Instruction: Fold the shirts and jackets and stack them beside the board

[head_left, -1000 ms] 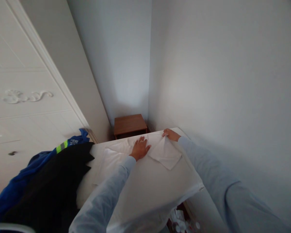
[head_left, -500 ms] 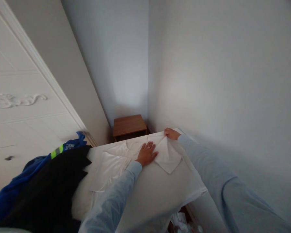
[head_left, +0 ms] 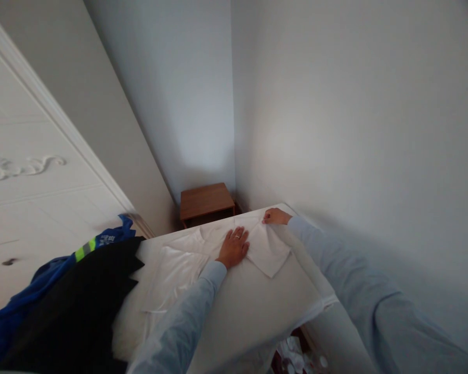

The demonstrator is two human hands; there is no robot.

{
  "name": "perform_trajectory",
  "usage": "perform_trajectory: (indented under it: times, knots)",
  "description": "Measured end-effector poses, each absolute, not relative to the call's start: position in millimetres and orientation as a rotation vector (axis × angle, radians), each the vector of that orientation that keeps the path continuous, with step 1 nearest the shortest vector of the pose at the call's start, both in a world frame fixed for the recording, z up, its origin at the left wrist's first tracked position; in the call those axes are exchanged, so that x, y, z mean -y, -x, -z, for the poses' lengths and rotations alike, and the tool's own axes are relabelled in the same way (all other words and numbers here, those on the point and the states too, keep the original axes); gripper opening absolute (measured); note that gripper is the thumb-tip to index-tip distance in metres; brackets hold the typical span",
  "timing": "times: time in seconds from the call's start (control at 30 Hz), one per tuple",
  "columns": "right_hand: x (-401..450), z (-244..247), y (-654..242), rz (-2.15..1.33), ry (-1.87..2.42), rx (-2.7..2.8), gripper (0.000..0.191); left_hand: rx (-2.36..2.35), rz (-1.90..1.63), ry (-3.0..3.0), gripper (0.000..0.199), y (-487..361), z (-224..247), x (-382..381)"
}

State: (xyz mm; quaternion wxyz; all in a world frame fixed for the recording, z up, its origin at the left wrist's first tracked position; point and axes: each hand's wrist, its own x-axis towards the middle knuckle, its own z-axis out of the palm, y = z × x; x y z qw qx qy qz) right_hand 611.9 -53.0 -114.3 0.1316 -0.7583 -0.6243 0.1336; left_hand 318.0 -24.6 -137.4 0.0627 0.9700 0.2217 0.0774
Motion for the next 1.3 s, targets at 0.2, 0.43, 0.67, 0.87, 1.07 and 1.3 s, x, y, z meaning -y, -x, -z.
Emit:
perform_trajectory:
  times: [0.2,0.43,0.67,0.87,1.07,1.3]
  knots:
    - [56,109,-607,-0.478,2.225,1.706,0.013,-0.666,-0.275,-2.943,0.050,-319,138,24]
    - [59,113,-599,-0.447,2.270,1.636,0.006,-0.676,-0.258,-2.931,0.050,-319,136,23]
    - [60,111,-601,-0.450,2.317,1.634,0.012,-0.689,-0.254,-2.925,0.050,-319,135,25]
    - [64,106,-617,-0.535,2.424,1.616,0.015,-0.680,-0.255,-2.928,0.050,-319,138,24]
    - [64,109,-617,-0.501,2.438,1.630,0.020,-0.675,-0.278,-2.910,0.054,-319,139,23]
    - [63,111,-606,-0.458,2.376,1.689,0.018,-0.679,-0.293,-2.900,0.056,-319,139,22]
